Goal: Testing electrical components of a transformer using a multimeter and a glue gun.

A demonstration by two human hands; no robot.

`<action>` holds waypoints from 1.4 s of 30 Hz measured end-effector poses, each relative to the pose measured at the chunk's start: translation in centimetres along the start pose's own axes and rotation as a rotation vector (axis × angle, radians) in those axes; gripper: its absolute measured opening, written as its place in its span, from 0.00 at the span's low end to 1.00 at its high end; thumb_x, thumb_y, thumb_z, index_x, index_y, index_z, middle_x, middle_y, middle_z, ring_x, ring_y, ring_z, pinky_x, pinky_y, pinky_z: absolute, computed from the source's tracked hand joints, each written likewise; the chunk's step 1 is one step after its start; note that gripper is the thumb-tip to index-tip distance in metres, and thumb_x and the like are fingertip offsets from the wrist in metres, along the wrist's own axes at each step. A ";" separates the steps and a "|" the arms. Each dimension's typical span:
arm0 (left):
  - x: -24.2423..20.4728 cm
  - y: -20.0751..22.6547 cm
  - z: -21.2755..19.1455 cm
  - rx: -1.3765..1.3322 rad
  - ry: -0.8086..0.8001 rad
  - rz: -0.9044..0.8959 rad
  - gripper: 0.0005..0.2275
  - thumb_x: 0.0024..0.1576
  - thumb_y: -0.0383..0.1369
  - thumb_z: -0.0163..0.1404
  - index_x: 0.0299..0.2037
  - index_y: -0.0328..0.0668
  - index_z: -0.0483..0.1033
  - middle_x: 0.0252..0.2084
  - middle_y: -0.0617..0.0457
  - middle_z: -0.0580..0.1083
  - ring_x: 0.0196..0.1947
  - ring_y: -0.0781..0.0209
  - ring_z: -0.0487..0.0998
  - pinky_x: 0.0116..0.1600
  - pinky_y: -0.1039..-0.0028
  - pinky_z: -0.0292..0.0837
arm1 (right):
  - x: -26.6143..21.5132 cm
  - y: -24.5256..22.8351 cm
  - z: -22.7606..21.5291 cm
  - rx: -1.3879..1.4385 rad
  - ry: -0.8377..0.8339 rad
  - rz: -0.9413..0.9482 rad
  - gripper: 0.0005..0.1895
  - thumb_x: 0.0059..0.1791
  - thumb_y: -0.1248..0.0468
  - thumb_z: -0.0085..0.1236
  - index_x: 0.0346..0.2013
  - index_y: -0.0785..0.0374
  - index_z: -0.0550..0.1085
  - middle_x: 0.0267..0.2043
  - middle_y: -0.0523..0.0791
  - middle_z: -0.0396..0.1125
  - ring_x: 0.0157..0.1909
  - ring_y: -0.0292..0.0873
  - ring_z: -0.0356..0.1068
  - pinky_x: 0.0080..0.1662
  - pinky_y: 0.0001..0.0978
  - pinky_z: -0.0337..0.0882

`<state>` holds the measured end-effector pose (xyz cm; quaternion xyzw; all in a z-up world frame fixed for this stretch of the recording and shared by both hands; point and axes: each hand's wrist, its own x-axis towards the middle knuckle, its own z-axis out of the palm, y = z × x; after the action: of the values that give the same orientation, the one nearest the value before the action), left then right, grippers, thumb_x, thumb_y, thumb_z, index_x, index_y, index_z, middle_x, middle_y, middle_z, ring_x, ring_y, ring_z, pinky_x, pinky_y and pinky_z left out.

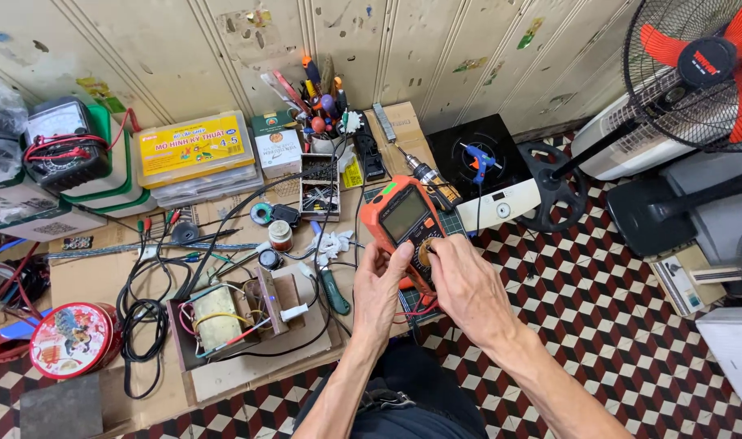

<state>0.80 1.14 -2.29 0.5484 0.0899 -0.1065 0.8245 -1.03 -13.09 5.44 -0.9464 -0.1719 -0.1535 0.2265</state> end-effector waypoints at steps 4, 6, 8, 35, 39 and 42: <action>-0.8 1.0 0.6 -0.035 -0.004 0.005 0.21 0.58 0.44 0.57 0.53 0.34 0.73 0.46 0.52 0.75 0.47 0.66 0.75 0.55 0.73 0.73 | -0.1 -0.5 0.0 0.035 0.066 -0.033 0.11 0.50 0.74 0.55 0.47 0.71 0.68 0.41 0.53 0.66 0.41 0.54 0.73 0.40 0.41 0.75; -1.3 1.8 1.1 -0.125 0.021 0.007 0.20 0.56 0.42 0.56 0.54 0.40 0.72 0.47 0.55 0.76 0.47 0.66 0.75 0.55 0.74 0.72 | -0.2 -1.4 0.2 0.130 0.142 0.155 0.09 0.49 0.72 0.59 0.44 0.69 0.72 0.41 0.51 0.69 0.38 0.52 0.74 0.37 0.40 0.74; -2.2 2.4 1.6 -0.167 0.042 0.004 0.20 0.56 0.40 0.56 0.56 0.41 0.71 0.48 0.54 0.76 0.49 0.66 0.75 0.56 0.73 0.72 | -0.4 -1.7 1.1 0.172 0.180 0.255 0.08 0.49 0.72 0.60 0.42 0.68 0.73 0.40 0.50 0.69 0.35 0.50 0.74 0.36 0.39 0.74; -1.6 -0.1 3.4 -0.734 -0.036 -0.217 0.16 0.56 0.26 0.51 0.54 0.29 0.71 0.51 0.47 0.77 0.53 0.59 0.76 0.63 0.66 0.69 | 0.9 -1.5 4.6 0.196 0.393 0.593 0.10 0.51 0.63 0.60 0.32 0.66 0.71 0.27 0.47 0.70 0.25 0.46 0.72 0.28 0.40 0.70; -1.6 0.3 3.4 -0.764 -0.061 -0.252 0.16 0.57 0.27 0.50 0.54 0.25 0.72 0.50 0.43 0.78 0.51 0.56 0.79 0.62 0.67 0.71 | 1.3 -1.5 4.7 0.181 0.396 0.588 0.11 0.51 0.62 0.61 0.31 0.65 0.71 0.26 0.47 0.70 0.25 0.46 0.72 0.28 0.41 0.70; -1.2 -1.0 3.0 -0.781 -0.060 -0.288 0.15 0.58 0.28 0.50 0.52 0.23 0.73 0.50 0.43 0.78 0.51 0.56 0.78 0.62 0.67 0.70 | 1.4 -1.6 4.7 0.190 0.379 0.623 0.11 0.51 0.62 0.60 0.31 0.66 0.71 0.25 0.47 0.70 0.24 0.46 0.72 0.28 0.41 0.70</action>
<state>-0.53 -1.93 -1.74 0.1732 0.1751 -0.1945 0.9495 0.60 -9.11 2.59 -0.8827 0.1558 -0.2332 0.3771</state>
